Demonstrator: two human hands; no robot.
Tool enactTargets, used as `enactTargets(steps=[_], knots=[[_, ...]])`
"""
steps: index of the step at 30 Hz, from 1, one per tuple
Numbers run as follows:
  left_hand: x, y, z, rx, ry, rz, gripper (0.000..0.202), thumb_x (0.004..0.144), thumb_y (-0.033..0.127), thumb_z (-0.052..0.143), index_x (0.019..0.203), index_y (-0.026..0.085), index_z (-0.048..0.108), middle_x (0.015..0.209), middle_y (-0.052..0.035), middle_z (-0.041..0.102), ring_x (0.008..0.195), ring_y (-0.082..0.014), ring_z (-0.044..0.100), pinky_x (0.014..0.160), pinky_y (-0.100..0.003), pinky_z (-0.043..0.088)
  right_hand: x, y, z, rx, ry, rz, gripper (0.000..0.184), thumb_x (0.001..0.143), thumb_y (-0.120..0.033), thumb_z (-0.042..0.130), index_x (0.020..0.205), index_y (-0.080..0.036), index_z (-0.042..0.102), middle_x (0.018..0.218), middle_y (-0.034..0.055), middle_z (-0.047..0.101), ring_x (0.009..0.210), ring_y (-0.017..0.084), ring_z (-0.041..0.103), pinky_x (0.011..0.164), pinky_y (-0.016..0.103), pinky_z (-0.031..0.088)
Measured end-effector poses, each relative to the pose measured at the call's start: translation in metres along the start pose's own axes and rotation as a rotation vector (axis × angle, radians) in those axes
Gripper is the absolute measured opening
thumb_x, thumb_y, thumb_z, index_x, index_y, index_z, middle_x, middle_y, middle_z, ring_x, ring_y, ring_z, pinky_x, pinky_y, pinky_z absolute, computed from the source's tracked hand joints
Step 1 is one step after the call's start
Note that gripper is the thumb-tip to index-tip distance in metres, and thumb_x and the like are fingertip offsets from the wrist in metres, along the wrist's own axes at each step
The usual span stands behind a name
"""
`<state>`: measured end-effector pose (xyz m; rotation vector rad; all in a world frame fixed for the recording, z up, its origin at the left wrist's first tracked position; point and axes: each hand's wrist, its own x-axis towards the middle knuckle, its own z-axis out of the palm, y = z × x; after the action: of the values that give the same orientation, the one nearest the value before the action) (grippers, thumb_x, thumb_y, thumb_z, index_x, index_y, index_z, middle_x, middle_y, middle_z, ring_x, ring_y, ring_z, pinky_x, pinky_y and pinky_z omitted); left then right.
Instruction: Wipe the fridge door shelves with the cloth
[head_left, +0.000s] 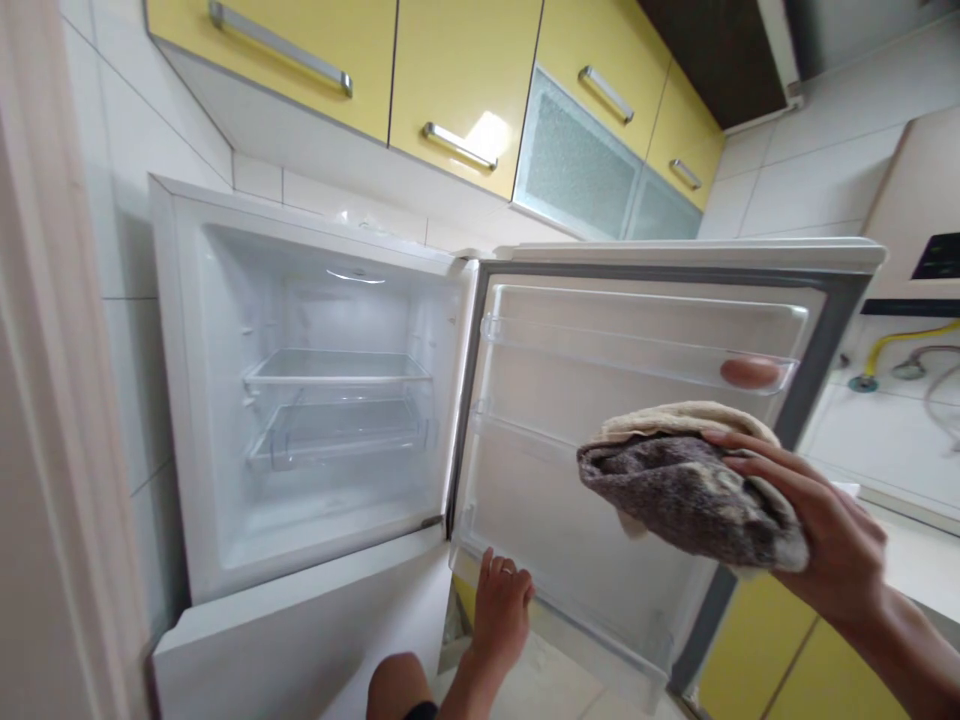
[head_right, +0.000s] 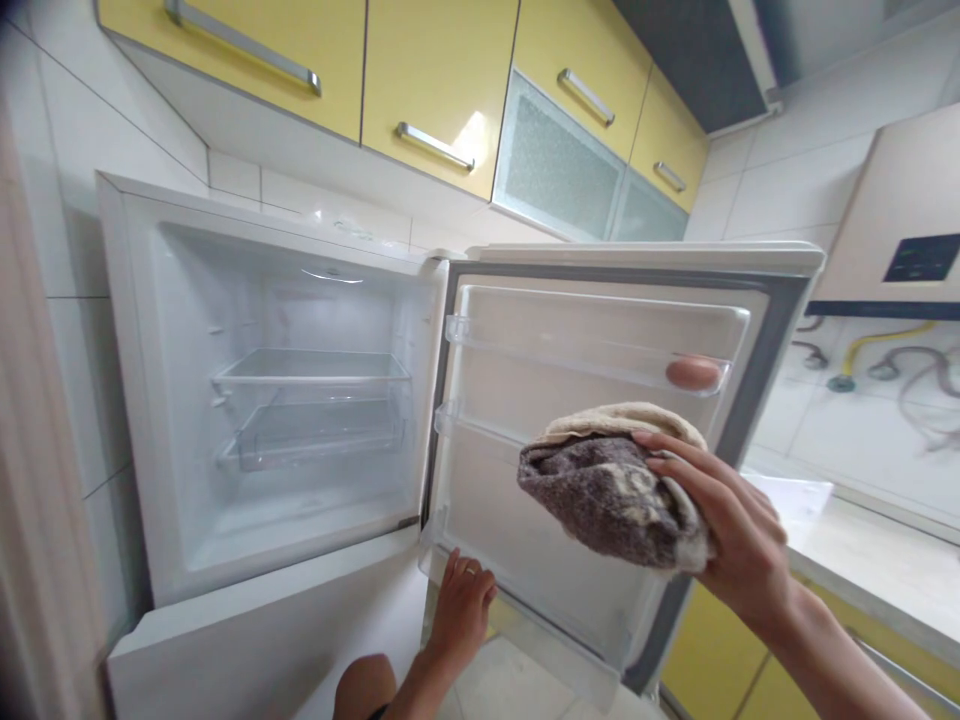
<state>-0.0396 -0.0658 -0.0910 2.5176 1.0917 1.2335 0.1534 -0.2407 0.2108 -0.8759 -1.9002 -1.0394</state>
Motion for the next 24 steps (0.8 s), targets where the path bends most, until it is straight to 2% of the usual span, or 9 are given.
enactTargets(steps=[3,8,11,13,16,19,20,22,24], knots=[[0.000,-0.002,-0.008,-0.067,-0.044,0.010,0.024,0.091,0.007,0.055,0.084,0.022,0.072,0.084,-0.0013,0.068,0.095,-0.0193,0.064,0.119,-0.058,0.036,-0.016,-0.006,-0.008,0.102,0.105,0.177,0.056,0.083,-0.027,0.075,0.137,-0.040,0.062,0.129,0.0058,0.070,0.116,0.038,0.068,0.093,0.055,0.062],[0.003,-0.003,-0.028,-0.167,-0.145,0.004,0.031,0.091,0.007,0.056,0.104,0.027,0.077,0.093,-0.0015,0.074,0.103,-0.0197,0.066,0.122,-0.061,0.029,-0.026,-0.027,-0.004,0.266,0.311,0.352,0.041,0.082,-0.036,0.075,0.123,-0.037,0.071,0.120,0.0052,0.072,0.114,0.041,0.068,0.100,0.065,0.056],[0.004,-0.007,-0.034,-0.193,-0.192,0.001,0.032,0.092,0.011,0.056,0.109,0.028,0.077,0.103,-0.0025,0.077,0.112,-0.0217,0.066,0.123,-0.062,0.028,-0.028,-0.039,0.002,0.367,0.426,0.488,0.027,0.090,-0.037,0.064,0.114,-0.031,0.073,0.113,0.0058,0.075,0.110,0.037,0.071,0.096,0.061,0.058],[0.002,-0.011,-0.035,-0.203,-0.178,0.011,0.032,0.093,0.013,0.055,0.110,0.028,0.077,0.112,-0.0036,0.077,0.119,-0.0243,0.065,0.122,-0.065,0.029,-0.029,-0.047,0.006,0.420,0.431,0.548,0.027,0.096,-0.038,0.053,0.111,-0.028,0.073,0.112,0.0070,0.076,0.108,0.033,0.072,0.092,0.055,0.061],[-0.004,-0.016,-0.035,-0.239,-0.028,0.054,0.031,0.095,0.017,0.050,0.108,0.025,0.077,0.113,-0.0059,0.078,0.117,-0.0256,0.068,0.116,-0.062,0.043,-0.025,-0.059,0.012,0.439,0.370,0.556,0.022,0.096,-0.036,0.056,0.108,-0.025,0.071,0.112,0.0082,0.076,0.107,0.029,0.073,0.089,0.046,0.062],[-0.014,-0.006,-0.051,-0.321,0.250,0.024,0.029,0.098,0.026,0.048,0.105,0.023,0.076,0.103,-0.0081,0.079,0.101,-0.0229,0.074,0.094,-0.044,0.062,-0.016,-0.068,0.020,0.435,0.320,0.481,0.025,0.088,-0.029,0.067,0.113,-0.025,0.069,0.113,0.0085,0.076,0.108,0.029,0.073,0.088,0.043,0.062],[-0.018,0.002,-0.062,-0.356,0.340,-0.009,0.028,0.099,0.030,0.050,0.104,0.023,0.076,0.100,-0.0083,0.079,0.096,-0.0224,0.074,0.087,-0.040,0.064,-0.014,-0.069,0.023,0.432,0.303,0.458,0.029,0.087,-0.027,0.069,0.116,-0.025,0.068,0.114,0.0085,0.076,0.109,0.029,0.072,0.089,0.043,0.062],[-0.028,0.029,-0.091,-0.444,0.482,-0.077,0.026,0.098,0.034,0.053,0.103,0.022,0.076,0.099,-0.0088,0.079,0.094,-0.0224,0.075,0.084,-0.036,0.064,-0.008,-0.071,0.032,0.422,0.274,0.433,0.035,0.084,-0.025,0.072,0.119,-0.025,0.066,0.116,0.0084,0.075,0.110,0.028,0.072,0.090,0.040,0.061],[-0.037,0.064,-0.127,-0.579,0.543,-0.150,0.026,0.099,0.034,0.054,0.111,0.024,0.074,0.108,-0.0095,0.077,0.101,-0.0230,0.074,0.087,-0.036,0.063,-0.002,-0.073,0.044,0.411,0.258,0.429,0.037,0.083,-0.024,0.074,0.119,-0.025,0.065,0.116,0.0085,0.075,0.110,0.026,0.072,0.091,0.037,0.060]])
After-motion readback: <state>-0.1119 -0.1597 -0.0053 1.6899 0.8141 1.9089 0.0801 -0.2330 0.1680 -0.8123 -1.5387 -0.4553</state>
